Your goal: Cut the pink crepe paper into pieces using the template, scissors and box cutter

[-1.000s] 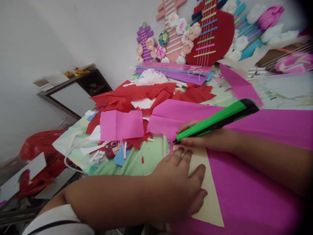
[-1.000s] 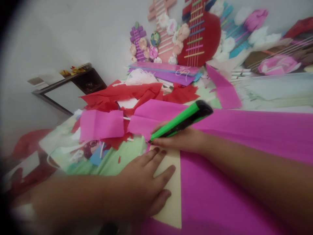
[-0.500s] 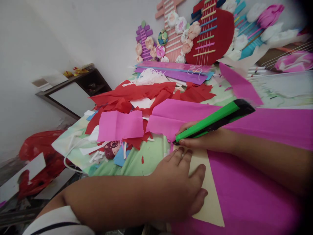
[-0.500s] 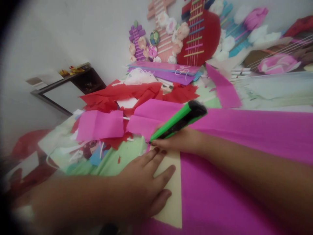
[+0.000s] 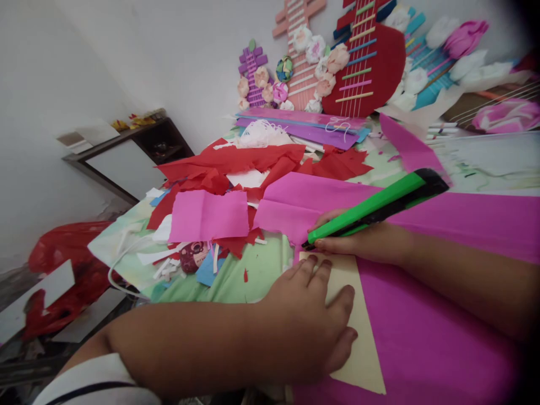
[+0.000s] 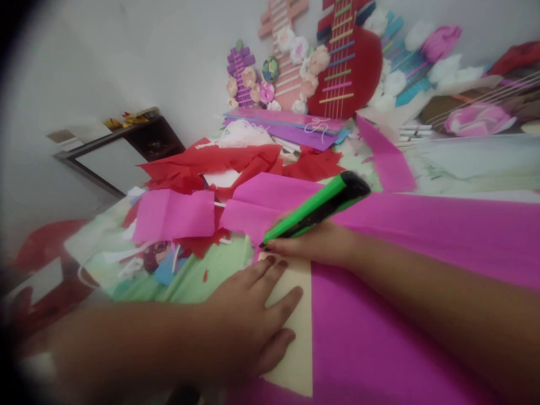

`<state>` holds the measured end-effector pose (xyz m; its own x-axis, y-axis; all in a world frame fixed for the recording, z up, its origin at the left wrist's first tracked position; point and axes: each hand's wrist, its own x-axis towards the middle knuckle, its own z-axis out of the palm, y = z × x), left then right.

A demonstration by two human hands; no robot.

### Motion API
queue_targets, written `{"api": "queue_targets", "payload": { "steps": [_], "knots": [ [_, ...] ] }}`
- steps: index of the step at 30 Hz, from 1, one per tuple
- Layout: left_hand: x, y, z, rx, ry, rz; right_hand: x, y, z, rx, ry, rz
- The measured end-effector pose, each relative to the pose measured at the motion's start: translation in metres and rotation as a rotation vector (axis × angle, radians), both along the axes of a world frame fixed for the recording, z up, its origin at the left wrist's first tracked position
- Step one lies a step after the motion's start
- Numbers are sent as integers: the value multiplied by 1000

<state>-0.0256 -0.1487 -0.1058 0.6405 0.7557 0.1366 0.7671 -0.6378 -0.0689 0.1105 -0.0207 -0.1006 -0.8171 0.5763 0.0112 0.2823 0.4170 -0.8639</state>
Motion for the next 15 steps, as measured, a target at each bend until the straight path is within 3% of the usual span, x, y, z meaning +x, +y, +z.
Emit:
{"api": "queue_targets", "payload": {
  "steps": [10, 15],
  "knots": [
    [0, -1, -2, -8, 13, -4, -5, -4, 6, 48, -23, 68],
    [0, 1, 0, -48, 40, 2, 0, -3, 4, 17, -66, -32]
  ]
}}
